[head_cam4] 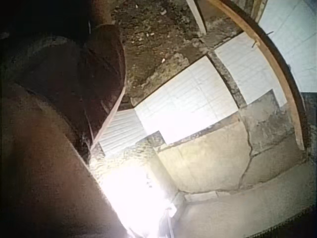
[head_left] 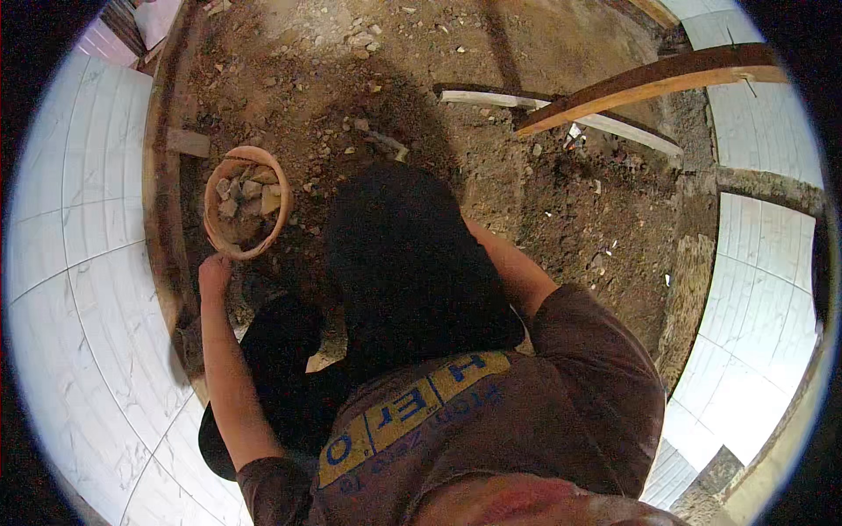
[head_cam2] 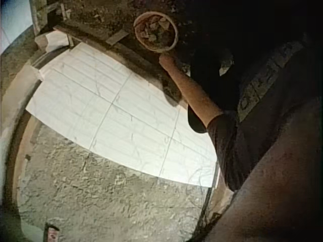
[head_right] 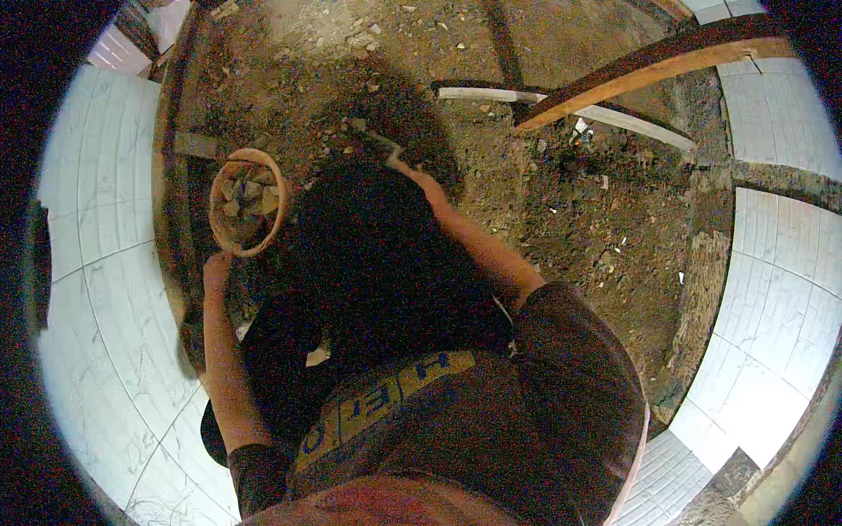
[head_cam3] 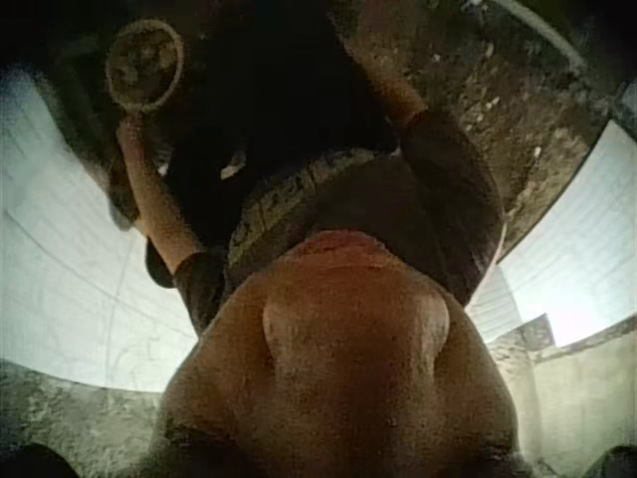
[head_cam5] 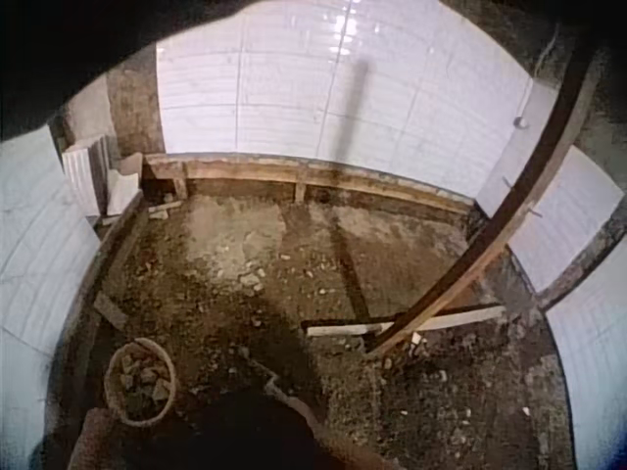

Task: The recorder is using a trowel to level the dirt and remove rocks from a floor space before tiling.

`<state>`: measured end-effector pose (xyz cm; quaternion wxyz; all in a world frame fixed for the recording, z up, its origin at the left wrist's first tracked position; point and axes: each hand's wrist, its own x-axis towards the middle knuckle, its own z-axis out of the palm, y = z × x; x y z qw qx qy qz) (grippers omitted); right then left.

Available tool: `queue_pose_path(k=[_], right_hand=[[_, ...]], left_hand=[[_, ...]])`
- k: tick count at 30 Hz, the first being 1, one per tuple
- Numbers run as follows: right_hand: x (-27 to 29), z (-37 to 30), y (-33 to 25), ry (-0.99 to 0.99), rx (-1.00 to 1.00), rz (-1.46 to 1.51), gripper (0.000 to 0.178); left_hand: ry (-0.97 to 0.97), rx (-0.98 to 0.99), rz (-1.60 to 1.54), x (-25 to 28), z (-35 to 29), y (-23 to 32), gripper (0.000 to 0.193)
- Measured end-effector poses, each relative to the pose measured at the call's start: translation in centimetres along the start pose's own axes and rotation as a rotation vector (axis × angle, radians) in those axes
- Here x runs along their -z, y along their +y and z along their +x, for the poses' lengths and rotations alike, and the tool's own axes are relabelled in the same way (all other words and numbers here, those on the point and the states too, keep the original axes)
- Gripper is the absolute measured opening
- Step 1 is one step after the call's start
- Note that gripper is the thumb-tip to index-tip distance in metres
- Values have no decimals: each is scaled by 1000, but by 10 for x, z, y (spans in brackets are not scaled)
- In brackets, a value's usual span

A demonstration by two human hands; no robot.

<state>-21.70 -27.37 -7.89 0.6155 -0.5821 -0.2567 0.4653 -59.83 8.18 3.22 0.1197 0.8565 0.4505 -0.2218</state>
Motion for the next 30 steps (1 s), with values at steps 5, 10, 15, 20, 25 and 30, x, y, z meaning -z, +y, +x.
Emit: queue_pose_path(k=[5,10,15,20,25,30], right_hand=[[33,-27,17,302,-235,-756,55],[78,-53,57,755,-437,-111,57],[182,-48,74,819,-165,-450,58],[117,-41,52,732,-246,-654,58],[183,-53,44,706,-684,-573,51],[106,-61,32,678,-459,-739,58]], left_hand=[[5,39,-124,-19,-9,-53,39],[-15,-7,-29,-27,-8,-38,43],[0,-118,154,-25,0,-43,43],[-3,157,-87,-19,-28,-46,44],[94,-131,-21,-23,25,-6,43],[5,39,-70,-47,12,-42,43]])
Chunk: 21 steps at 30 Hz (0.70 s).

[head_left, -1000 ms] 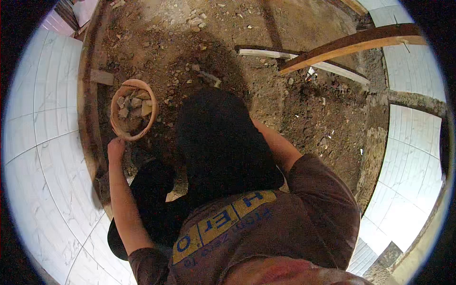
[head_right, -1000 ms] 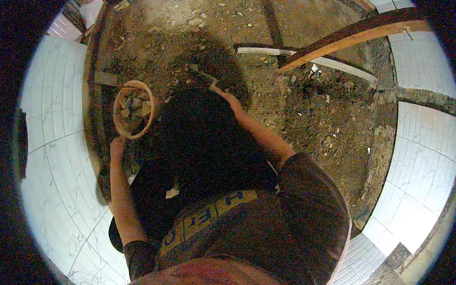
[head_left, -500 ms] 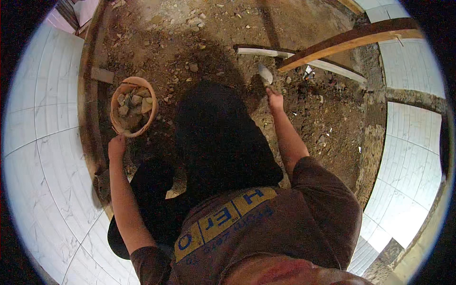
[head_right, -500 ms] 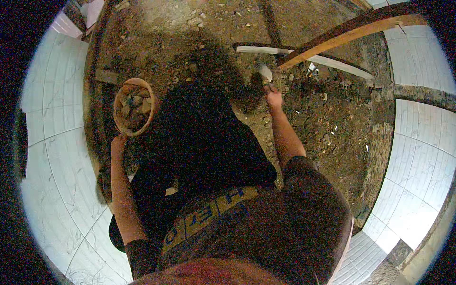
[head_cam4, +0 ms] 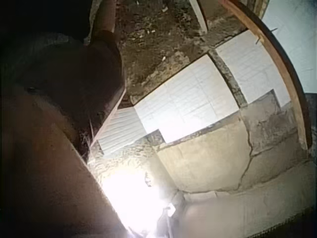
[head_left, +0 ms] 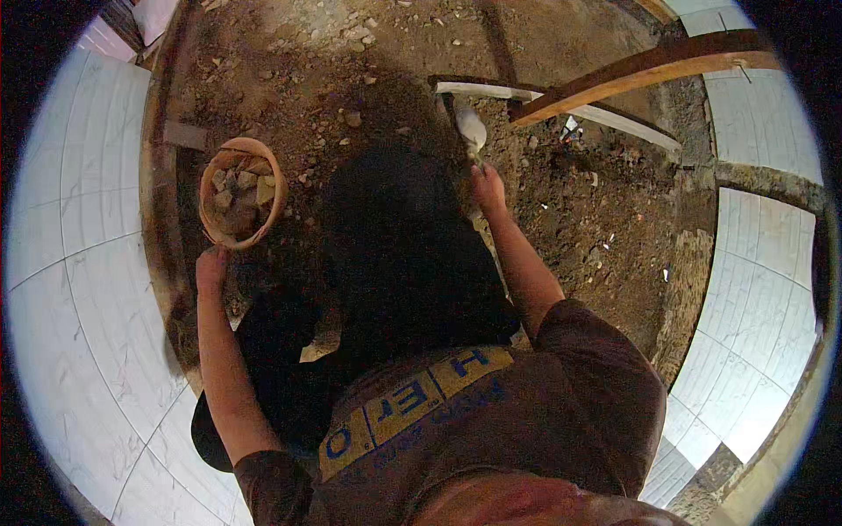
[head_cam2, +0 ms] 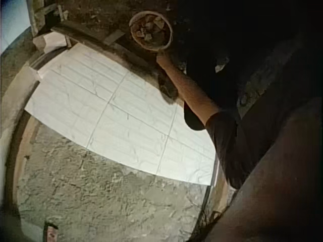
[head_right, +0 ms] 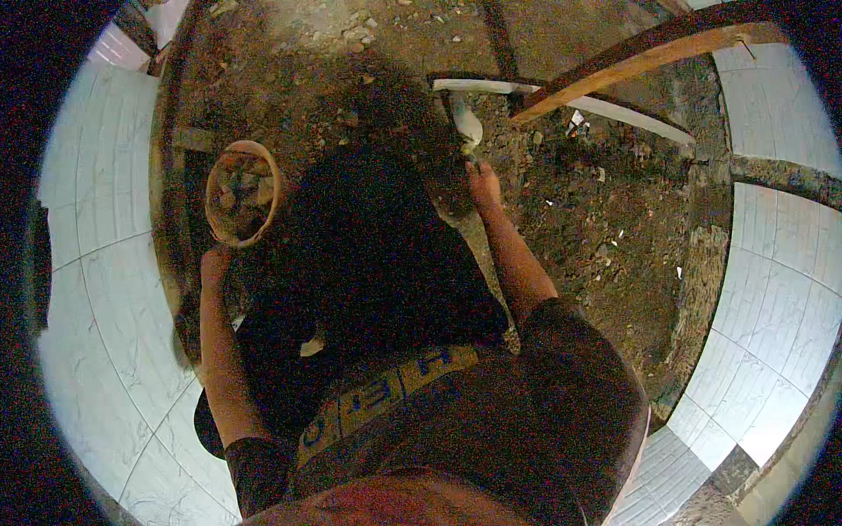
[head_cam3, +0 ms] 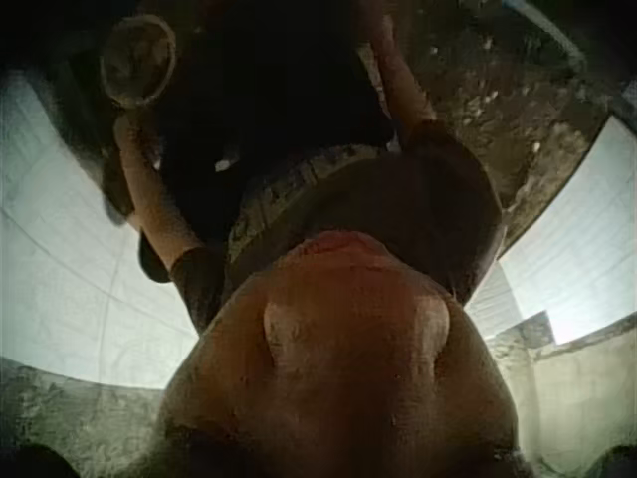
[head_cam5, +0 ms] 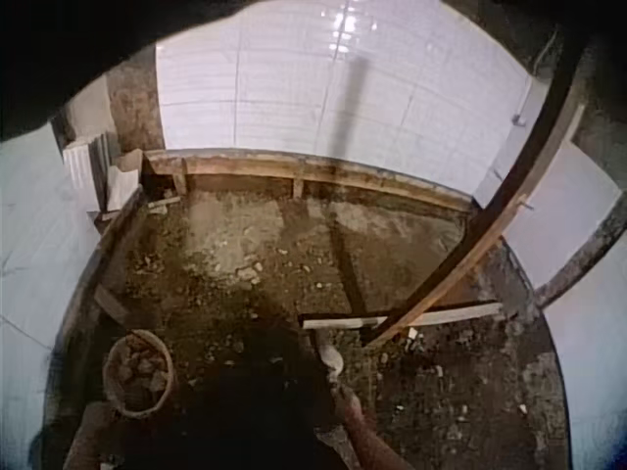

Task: The recorder is using a trowel to level the dirt and remove rocks from a floor space before tiling.

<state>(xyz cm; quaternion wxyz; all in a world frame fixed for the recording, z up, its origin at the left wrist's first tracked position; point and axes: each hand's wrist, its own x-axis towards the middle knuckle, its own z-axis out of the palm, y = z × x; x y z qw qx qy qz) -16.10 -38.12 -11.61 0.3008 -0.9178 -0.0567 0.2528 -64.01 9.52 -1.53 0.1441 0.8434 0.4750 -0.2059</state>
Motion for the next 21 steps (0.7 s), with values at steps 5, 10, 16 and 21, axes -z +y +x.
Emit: queue_pose_path(k=[5,10,16,21], right_hand=[[22,11,5,13,87,-24,49],[39,4,22,114,212,-200,40],[26,-15,7,126,118,-215,45],[-30,-11,-24,-105,262,-374,63]], left_hand=[[15,-124,115,9,12,-8,45],[-10,-130,90,13,6,38,44],[-9,-112,13,-7,5,24,43],[173,-91,-286,-1,-3,-58,43]])
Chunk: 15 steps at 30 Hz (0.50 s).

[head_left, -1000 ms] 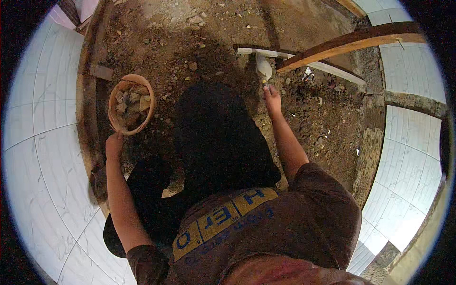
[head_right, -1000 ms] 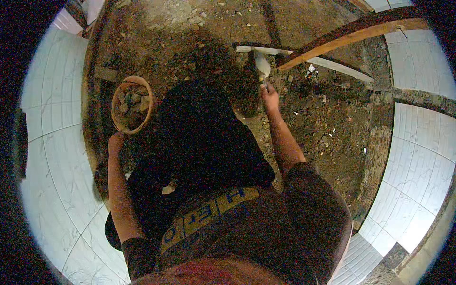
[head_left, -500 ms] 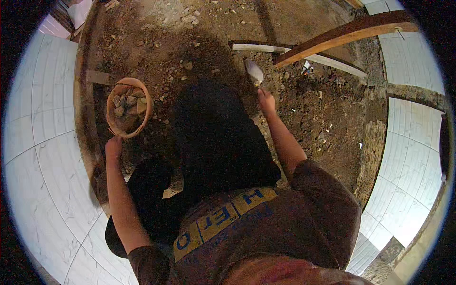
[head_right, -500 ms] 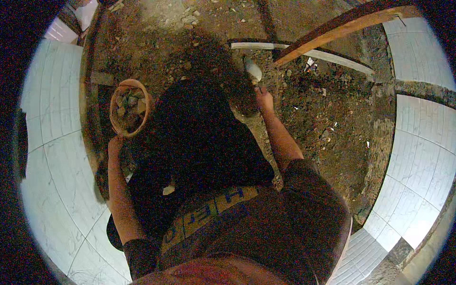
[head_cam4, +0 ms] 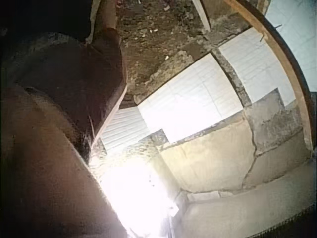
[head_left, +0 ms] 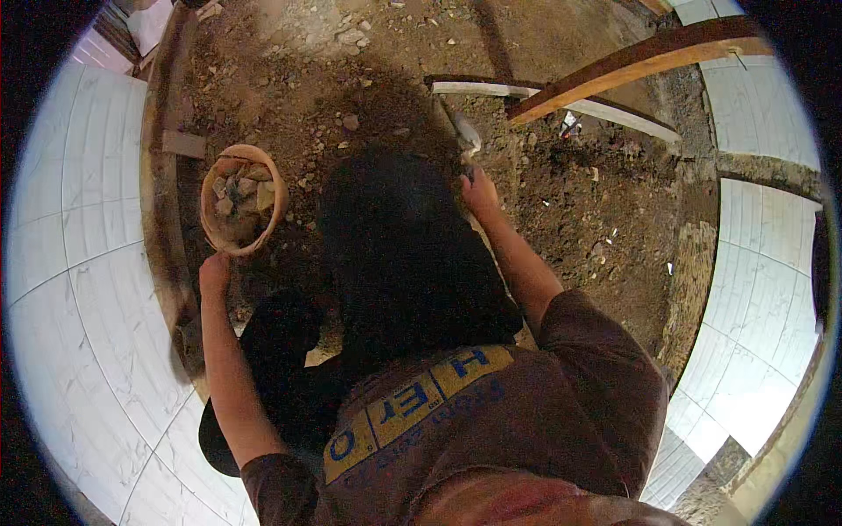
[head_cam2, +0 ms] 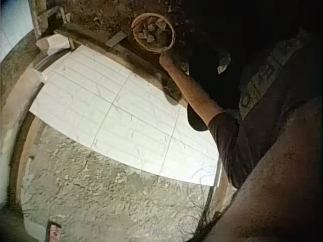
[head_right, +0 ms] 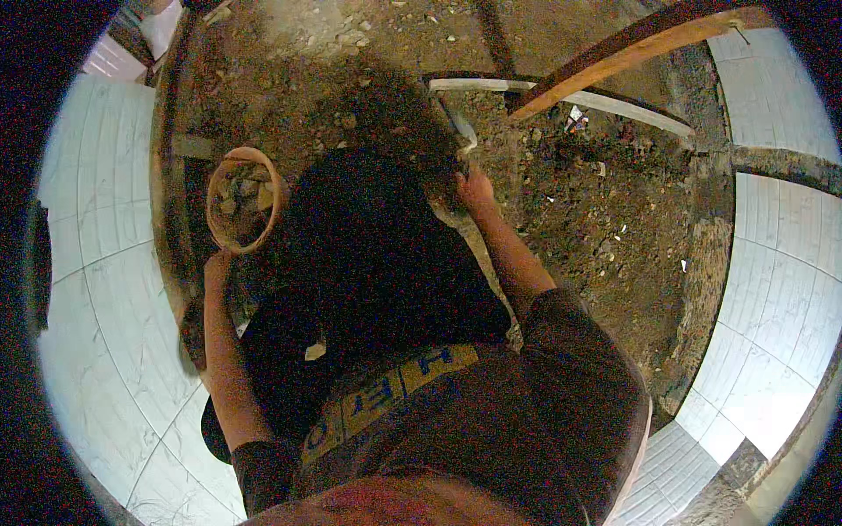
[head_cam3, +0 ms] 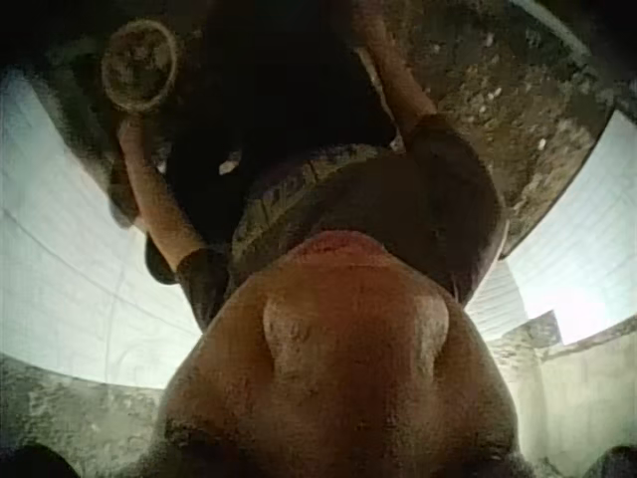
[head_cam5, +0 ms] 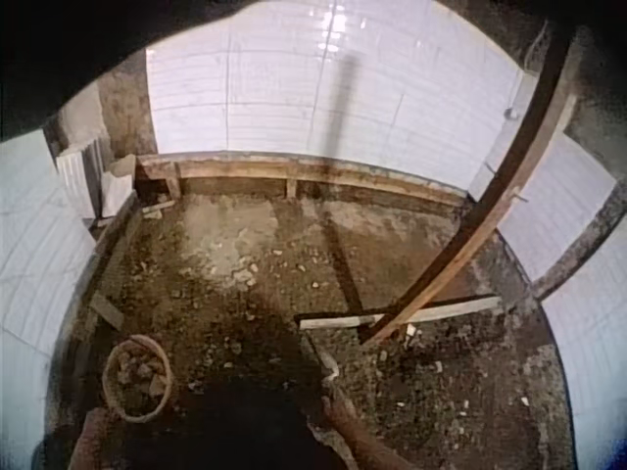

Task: The recorder is using a trowel to level the dirt and remove rocks from a floor space before tiling.

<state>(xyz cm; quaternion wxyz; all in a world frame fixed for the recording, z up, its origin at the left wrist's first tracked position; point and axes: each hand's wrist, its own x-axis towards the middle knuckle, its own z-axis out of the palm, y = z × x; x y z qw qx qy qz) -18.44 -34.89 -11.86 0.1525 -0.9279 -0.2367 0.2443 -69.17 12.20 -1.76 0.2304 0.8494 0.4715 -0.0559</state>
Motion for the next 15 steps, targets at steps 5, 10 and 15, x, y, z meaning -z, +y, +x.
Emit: queue_pose_path(k=[5,10,15], right_hand=[[-13,8,10,-221,-101,-62,66],[3,-22,-23,-18,5,171,59],[9,-20,-38,110,137,65,55]], left_hand=[[-162,-193,425,-4,8,69,42],[-218,2,375,-11,2,63,41],[-145,-313,515,-7,12,25,39]])
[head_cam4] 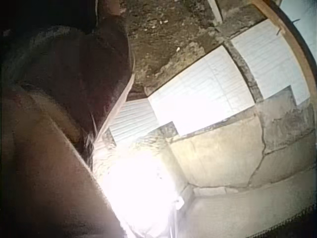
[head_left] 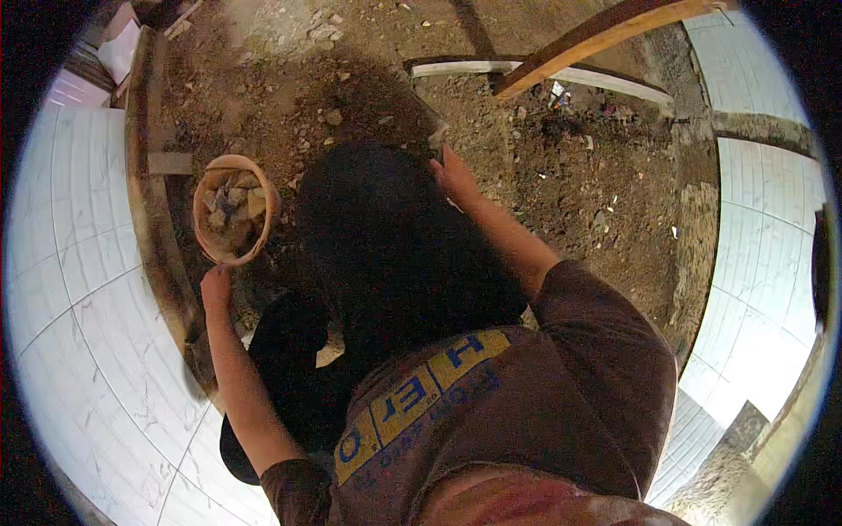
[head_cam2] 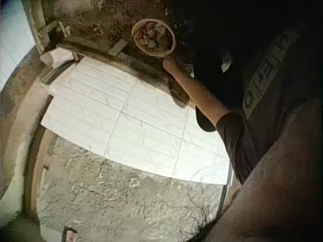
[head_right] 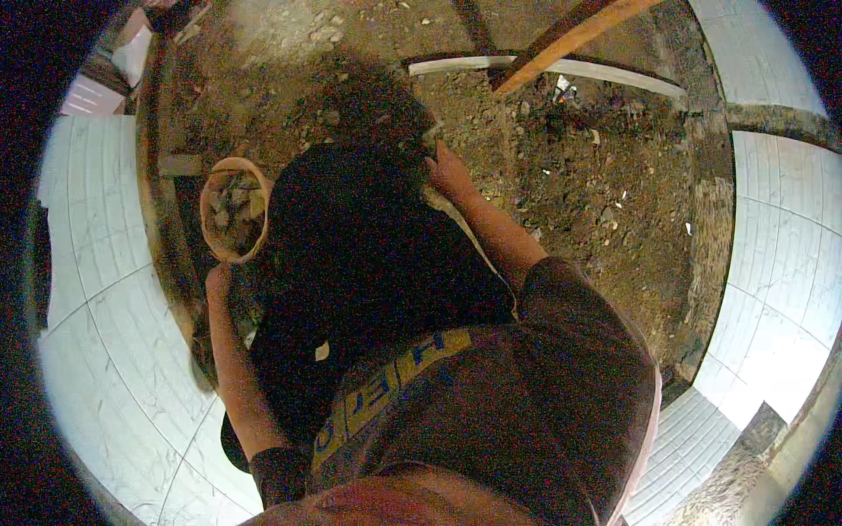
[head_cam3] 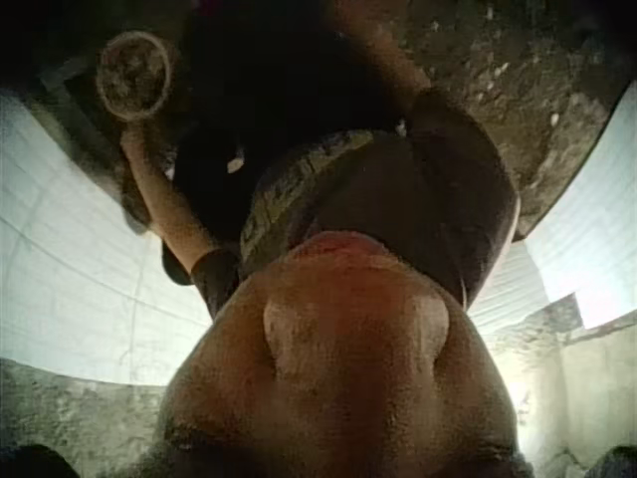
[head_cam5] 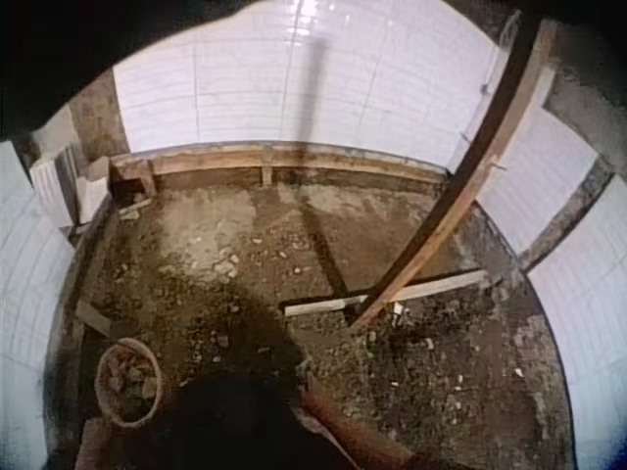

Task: The recorder is using a trowel to level the dirt and remove rocks from a floor space before tiling.

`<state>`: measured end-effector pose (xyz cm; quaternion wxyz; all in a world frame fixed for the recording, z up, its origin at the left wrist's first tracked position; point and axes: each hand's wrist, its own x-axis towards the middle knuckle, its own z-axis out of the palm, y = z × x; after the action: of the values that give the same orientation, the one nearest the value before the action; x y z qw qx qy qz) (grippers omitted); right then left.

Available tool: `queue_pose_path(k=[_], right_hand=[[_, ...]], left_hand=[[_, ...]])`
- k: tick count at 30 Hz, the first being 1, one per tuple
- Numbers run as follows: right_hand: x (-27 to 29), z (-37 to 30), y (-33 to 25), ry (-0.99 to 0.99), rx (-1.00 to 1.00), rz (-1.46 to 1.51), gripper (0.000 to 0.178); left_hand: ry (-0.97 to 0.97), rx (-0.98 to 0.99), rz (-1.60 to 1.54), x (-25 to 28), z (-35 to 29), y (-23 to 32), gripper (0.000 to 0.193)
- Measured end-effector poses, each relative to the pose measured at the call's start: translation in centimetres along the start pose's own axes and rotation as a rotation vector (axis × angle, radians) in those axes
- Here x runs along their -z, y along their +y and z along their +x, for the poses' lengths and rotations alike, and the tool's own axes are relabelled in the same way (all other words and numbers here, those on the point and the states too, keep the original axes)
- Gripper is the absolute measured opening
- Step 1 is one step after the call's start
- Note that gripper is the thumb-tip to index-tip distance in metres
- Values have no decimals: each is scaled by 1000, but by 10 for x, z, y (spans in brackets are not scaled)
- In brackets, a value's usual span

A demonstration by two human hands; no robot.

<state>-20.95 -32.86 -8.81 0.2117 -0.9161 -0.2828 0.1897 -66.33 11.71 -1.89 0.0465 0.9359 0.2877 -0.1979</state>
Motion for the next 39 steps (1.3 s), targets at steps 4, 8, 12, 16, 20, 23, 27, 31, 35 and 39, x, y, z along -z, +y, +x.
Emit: queue_pose_path(k=[4,8,12,16,20,23,27,31,35,39], right_hand=[[12,9,20,-149,-159,-11,58],[-5,10,10,63,-5,15,59],[-8,15,12,-124,-71,-82,57],[-7,9,5,-23,17,-19,53],[1,12,1,-226,-30,-34,46],[1,9,0,91,137,199,49],[20,11,-16,-158,5,9,42],[22,6,-33,28,174,185,47],[16,7,-2,-164,75,56,53],[-6,10,-9,-37,161,238,57]], left_hand=[[-93,218,-324,13,16,47,39],[-57,189,-211,22,8,31,41],[-131,273,-217,26,7,37,42],[-178,301,-188,31,8,39,45],[-243,350,-150,30,14,41,46],[-318,287,-39,23,19,26,47],[-220,312,-191,18,17,33,48],[-151,219,-173,14,4,4,46],[-205,272,-268,47,16,65,44],[-144,304,-205,38,1,38,43]])
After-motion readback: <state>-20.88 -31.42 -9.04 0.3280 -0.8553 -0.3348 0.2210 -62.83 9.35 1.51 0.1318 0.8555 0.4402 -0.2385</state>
